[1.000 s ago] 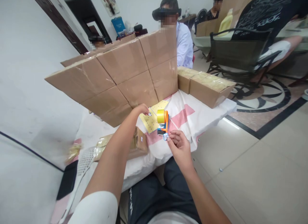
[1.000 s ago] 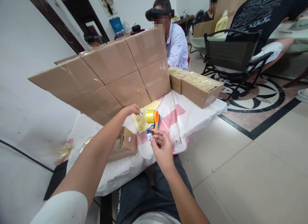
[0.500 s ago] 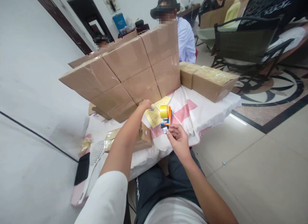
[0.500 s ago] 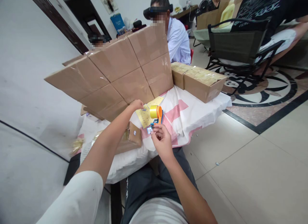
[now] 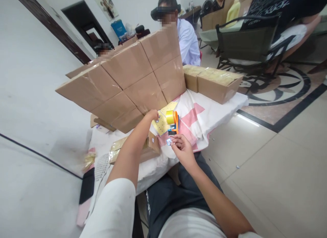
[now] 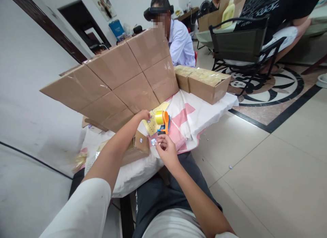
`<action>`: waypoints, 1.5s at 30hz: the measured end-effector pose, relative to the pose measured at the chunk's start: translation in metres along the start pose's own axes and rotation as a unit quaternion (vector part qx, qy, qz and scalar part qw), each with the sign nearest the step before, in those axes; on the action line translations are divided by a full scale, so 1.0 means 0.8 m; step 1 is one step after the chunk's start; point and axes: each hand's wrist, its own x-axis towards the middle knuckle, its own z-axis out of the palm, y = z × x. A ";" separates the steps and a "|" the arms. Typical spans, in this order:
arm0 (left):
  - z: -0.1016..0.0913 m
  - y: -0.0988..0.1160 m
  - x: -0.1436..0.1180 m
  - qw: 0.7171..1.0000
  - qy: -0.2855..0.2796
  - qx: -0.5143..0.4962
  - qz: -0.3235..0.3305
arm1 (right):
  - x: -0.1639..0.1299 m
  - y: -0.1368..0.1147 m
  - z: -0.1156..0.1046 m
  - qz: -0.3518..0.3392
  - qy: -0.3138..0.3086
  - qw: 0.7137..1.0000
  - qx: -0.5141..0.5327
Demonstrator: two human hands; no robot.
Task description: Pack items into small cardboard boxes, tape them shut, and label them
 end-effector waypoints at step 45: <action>0.002 -0.203 -0.332 0.879 0.427 -0.162 -0.138 | 0.032 0.085 0.080 0.290 -0.063 0.929 0.222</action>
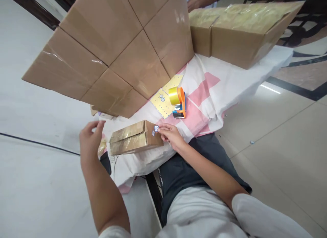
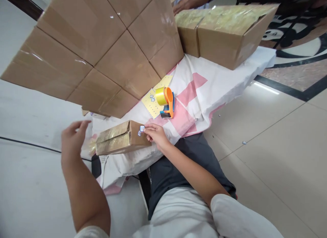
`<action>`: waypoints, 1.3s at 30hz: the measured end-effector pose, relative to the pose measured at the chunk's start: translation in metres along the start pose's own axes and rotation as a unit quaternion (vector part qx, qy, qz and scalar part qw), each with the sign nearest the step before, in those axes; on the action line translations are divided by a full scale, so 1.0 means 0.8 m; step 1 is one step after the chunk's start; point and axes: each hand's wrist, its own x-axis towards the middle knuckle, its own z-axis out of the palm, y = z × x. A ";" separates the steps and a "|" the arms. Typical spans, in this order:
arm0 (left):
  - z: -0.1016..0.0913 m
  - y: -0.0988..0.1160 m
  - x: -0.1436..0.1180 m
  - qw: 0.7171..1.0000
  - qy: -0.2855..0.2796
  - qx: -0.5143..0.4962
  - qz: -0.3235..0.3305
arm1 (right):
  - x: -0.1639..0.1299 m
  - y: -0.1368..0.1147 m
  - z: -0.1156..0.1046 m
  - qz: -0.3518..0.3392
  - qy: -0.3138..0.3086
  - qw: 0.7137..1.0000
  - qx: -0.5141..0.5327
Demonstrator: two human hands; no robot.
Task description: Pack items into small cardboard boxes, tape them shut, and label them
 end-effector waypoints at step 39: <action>0.078 -0.078 -0.124 0.793 0.018 -0.533 -0.294 | -0.002 0.014 0.011 0.062 0.029 0.993 -0.100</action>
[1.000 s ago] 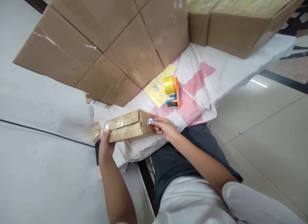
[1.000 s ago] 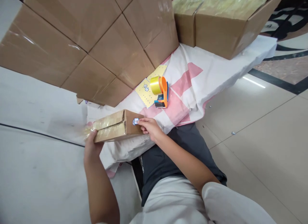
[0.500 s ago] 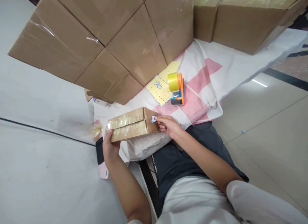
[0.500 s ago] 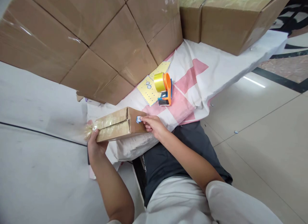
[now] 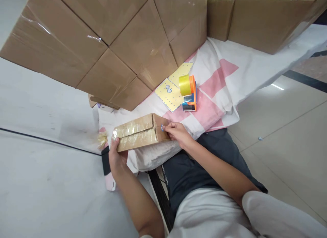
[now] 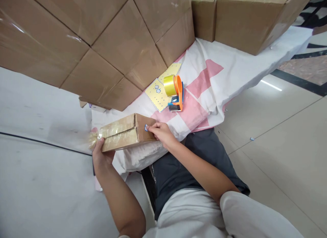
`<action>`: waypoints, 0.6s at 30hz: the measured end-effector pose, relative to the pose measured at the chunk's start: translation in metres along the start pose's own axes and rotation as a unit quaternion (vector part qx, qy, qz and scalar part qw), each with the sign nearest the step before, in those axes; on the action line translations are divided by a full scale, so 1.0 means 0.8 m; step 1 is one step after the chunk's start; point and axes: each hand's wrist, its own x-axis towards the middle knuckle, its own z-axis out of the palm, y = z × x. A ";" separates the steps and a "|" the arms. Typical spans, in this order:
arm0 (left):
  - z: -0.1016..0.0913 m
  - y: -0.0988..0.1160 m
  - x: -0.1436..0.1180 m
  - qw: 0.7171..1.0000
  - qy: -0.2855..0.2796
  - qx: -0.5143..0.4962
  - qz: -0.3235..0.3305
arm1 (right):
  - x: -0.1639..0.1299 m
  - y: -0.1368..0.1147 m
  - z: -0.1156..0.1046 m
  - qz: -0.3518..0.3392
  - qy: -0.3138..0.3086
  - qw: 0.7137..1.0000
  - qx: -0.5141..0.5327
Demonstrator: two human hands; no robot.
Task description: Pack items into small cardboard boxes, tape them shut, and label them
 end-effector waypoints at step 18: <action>0.006 0.004 -0.002 0.999 -0.050 0.003 0.005 | -0.009 0.040 -0.007 -0.324 0.013 0.921 -0.216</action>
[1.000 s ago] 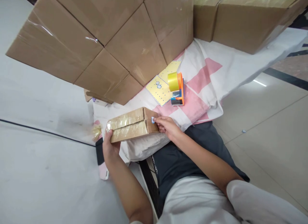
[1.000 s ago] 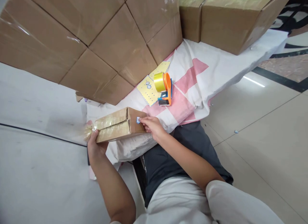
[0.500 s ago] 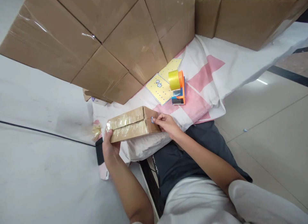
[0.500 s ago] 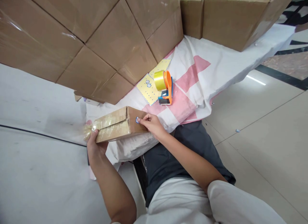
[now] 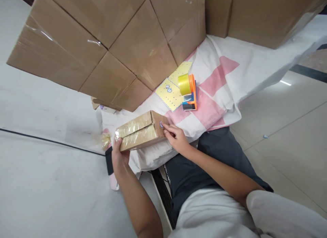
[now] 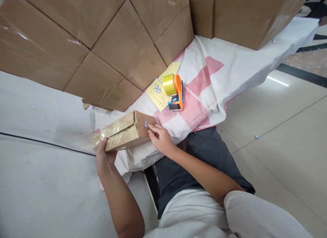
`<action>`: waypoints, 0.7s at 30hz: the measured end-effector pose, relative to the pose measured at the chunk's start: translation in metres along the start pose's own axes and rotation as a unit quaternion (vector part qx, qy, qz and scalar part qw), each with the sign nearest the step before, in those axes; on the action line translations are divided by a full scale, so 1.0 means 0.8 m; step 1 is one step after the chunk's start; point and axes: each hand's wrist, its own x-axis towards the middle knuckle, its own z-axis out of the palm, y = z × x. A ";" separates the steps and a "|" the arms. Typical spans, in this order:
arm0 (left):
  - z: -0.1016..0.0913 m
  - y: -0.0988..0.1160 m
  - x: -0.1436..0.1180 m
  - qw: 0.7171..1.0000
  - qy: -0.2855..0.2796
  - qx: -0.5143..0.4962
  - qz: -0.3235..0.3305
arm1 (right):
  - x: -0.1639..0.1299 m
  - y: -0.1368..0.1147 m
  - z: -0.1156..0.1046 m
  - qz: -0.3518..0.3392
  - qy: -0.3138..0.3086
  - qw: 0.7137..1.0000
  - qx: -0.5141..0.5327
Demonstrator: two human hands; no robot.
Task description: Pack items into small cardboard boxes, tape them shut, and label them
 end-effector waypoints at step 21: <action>0.001 -0.004 0.004 0.999 0.030 -0.015 -0.003 | 0.001 0.009 -0.016 -0.035 -0.071 0.997 -0.002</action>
